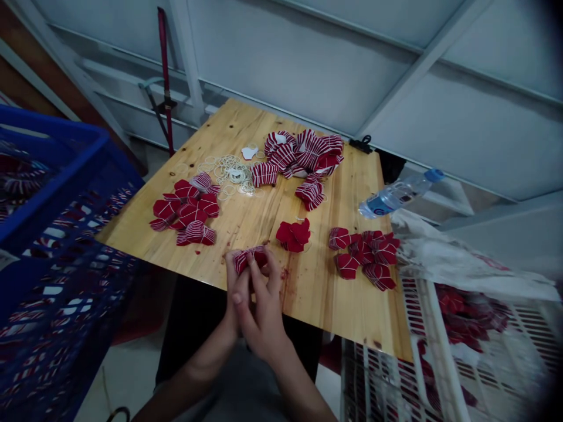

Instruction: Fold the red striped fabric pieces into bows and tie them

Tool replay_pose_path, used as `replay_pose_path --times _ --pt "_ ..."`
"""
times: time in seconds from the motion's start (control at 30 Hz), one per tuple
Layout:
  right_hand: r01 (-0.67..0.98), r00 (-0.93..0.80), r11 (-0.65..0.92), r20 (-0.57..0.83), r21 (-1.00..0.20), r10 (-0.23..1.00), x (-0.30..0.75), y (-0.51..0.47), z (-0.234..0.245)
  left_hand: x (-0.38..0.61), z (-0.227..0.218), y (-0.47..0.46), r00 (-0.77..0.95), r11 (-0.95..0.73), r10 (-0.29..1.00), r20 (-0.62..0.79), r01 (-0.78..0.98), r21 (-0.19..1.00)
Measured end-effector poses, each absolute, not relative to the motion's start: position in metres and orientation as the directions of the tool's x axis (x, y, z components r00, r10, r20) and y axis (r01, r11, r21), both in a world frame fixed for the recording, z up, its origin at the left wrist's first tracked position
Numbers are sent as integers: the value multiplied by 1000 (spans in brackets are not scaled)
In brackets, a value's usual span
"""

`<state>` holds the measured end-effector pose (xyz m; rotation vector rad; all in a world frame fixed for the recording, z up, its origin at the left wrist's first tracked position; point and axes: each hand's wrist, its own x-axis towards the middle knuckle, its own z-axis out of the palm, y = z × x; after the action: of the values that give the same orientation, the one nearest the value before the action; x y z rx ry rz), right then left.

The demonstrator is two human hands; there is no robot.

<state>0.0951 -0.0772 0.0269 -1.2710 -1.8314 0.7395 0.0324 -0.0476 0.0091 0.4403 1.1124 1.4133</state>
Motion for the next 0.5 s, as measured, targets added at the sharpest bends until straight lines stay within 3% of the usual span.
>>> replay_pose_path --times 0.13,0.23,0.33,0.4,0.5 --pt "545 -251 333 229 -770 940 89 -96 25 26 11 -44 -318 146 849 -422 -625 766" --pt "478 -245 345 255 -808 935 97 -102 24 17 16 -37 -354 91 846 -400 -643 760" --pt "333 -60 324 323 -886 945 111 -88 30 4 21 -34 -262 82 919 -294 -604 793" --pt "204 33 246 257 -948 966 119 -67 38 -10 25 -33 -183 62 966 -184 -526 848" --pt "119 -192 91 67 -989 979 121 -34 49 -36 35 -33 21 66 998 -62 -323 944"
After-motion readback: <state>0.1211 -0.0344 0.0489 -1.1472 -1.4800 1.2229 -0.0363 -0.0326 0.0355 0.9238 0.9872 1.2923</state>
